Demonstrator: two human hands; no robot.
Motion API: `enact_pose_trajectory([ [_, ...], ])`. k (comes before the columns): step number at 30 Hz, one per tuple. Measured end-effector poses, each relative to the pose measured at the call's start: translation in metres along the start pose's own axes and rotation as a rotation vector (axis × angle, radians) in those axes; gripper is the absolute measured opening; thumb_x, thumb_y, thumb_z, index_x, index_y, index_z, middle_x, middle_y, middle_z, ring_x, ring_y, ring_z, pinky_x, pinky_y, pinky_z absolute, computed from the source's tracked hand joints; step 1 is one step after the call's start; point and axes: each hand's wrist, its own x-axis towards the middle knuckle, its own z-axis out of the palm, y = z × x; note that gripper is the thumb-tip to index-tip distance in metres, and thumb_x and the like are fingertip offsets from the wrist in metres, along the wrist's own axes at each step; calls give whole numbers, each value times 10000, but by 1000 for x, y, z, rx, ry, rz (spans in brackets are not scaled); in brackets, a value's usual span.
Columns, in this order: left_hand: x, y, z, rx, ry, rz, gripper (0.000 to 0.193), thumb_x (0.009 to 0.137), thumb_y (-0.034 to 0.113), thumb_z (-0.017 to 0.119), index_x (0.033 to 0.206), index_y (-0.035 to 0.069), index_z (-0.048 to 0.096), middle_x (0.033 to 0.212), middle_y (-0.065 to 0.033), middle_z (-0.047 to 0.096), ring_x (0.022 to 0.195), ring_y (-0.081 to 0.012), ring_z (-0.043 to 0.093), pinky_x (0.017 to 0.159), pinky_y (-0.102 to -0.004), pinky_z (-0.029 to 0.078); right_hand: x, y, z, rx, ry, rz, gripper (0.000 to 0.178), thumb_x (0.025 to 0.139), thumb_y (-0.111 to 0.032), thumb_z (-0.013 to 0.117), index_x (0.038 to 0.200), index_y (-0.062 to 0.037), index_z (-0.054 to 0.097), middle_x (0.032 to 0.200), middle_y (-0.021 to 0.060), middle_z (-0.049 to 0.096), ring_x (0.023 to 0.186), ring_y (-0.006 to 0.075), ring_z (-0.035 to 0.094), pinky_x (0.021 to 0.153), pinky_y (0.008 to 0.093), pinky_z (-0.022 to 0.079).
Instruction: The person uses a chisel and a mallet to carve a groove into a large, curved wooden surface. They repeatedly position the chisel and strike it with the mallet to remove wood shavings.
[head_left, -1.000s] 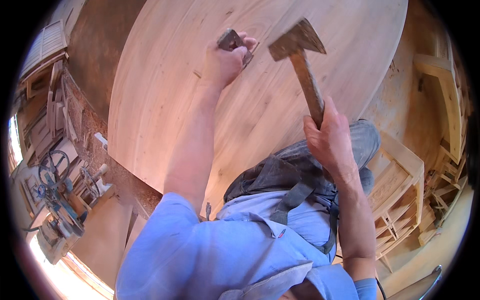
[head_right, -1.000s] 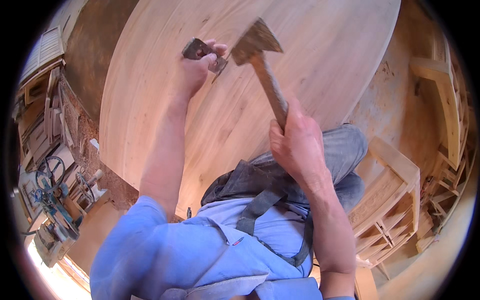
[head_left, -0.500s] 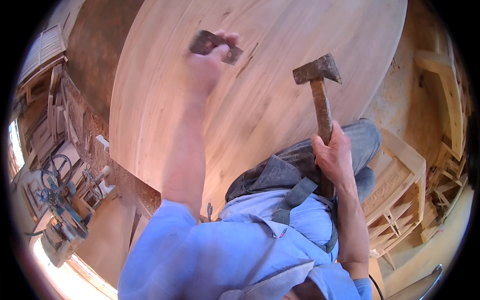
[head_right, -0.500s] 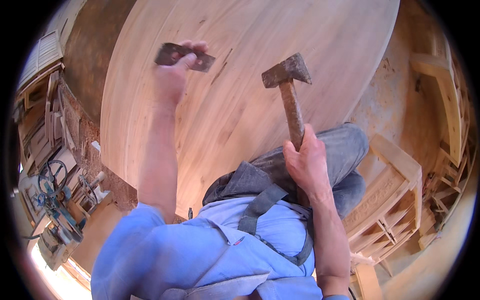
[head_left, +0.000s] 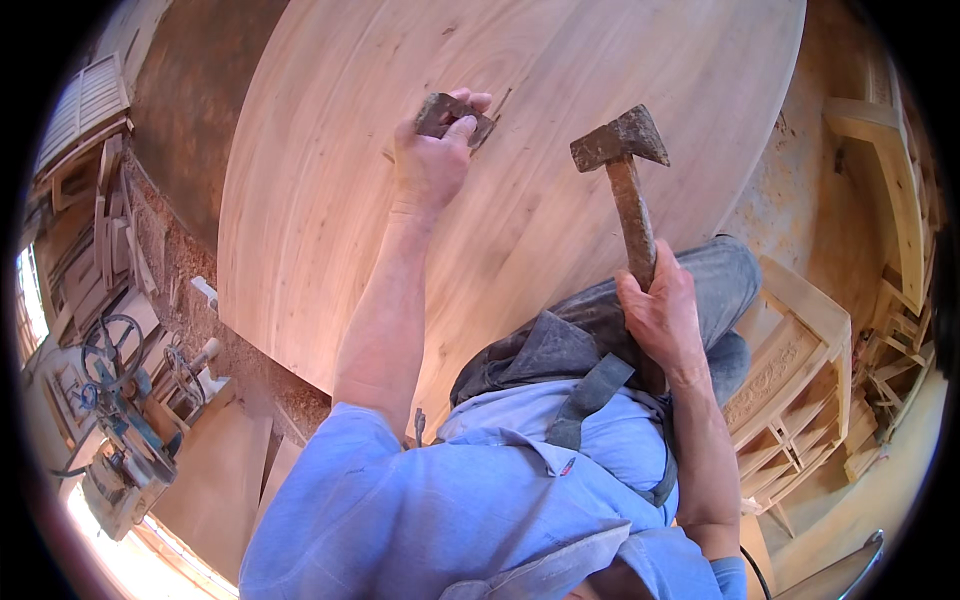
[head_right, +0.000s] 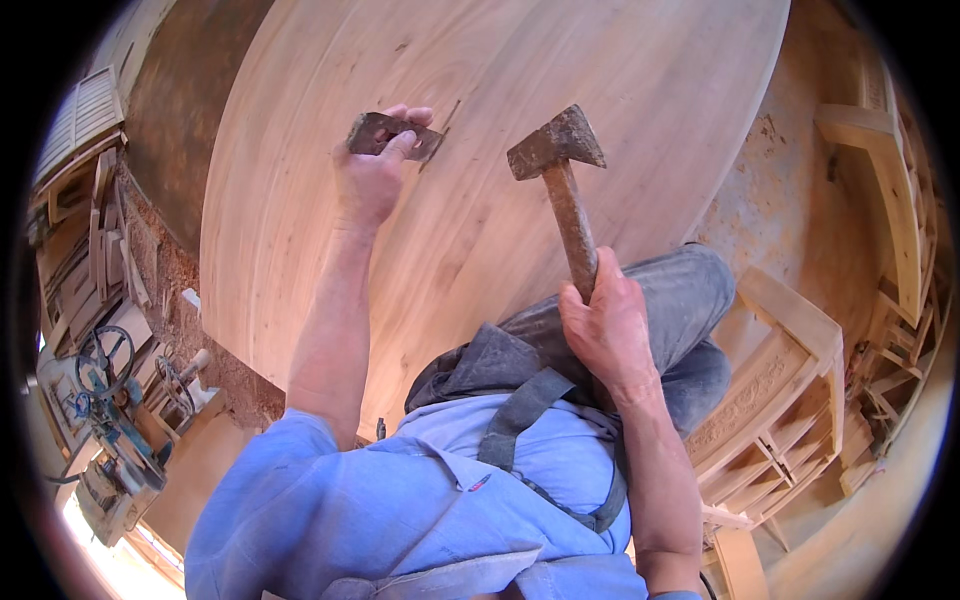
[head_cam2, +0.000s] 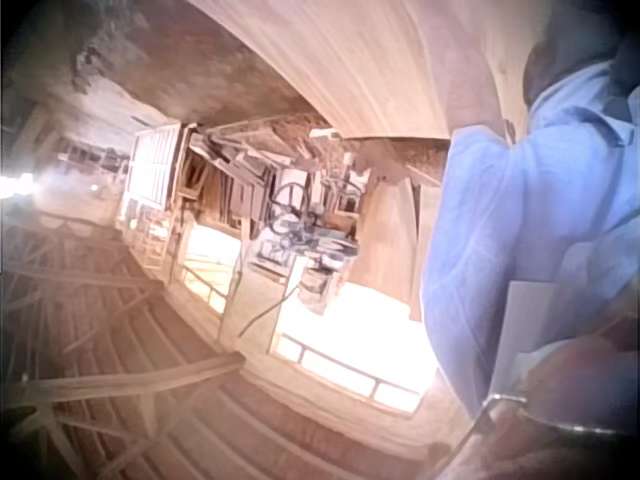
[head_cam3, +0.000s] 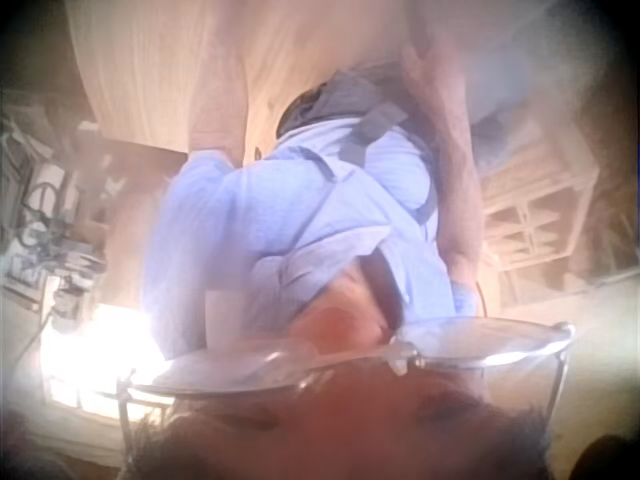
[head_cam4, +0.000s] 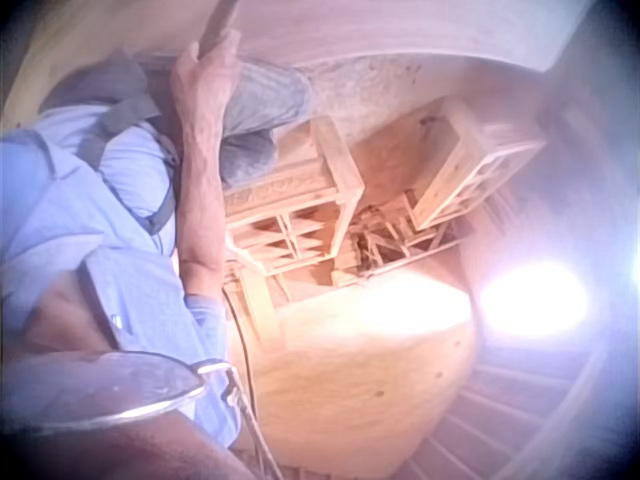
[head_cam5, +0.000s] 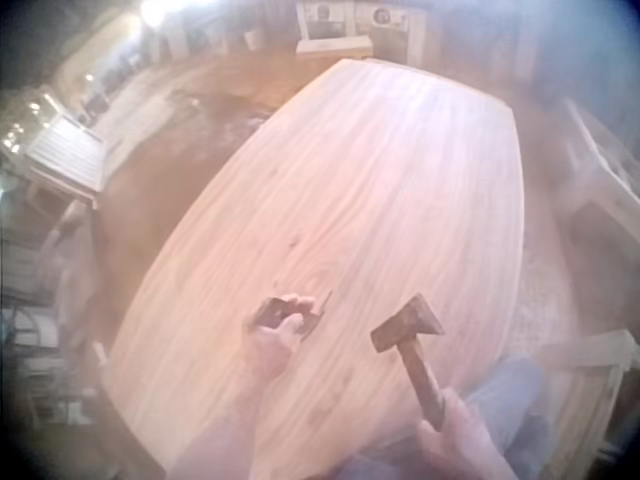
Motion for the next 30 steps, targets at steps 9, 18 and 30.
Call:
enact_pose_trajectory([
  [9, -13, -12, 14, 176, 10, 223, 215, 951, -103, 603, 1102, -24, 735, 1102, -88, 779, 1067, -172, 722, 981, -313, 556, -3, -5, -3, -53, 14, -115, 207, 904, -92, 636, 1048, -7, 513, 767, 289, 638, 791, 500, 655, 680, 525, 510],
  [18, -15, -25, 13, 298, 1, 345, 238, 934, -102, 601, 1141, -39, 699, 1123, -135, 761, 1052, -199, 721, 933, -321, 560, 0, -27, -8, -98, 89, -294, 213, 899, -90, 664, 1035, -15, 517, 714, 257, 629, 721, 465, 659, 593, 518, 504],
  [30, -15, -51, 7, 399, -53, 292, 254, 974, -93, 577, 1214, -44, 644, 1172, -104, 727, 1139, -210, 681, 1013, -347, 546, 13, -74, -9, -341, 22, -543, 174, 915, -80, 639, 946, -36, 474, 734, 232, 636, 654, 446, 646, 565, 543, 490],
])
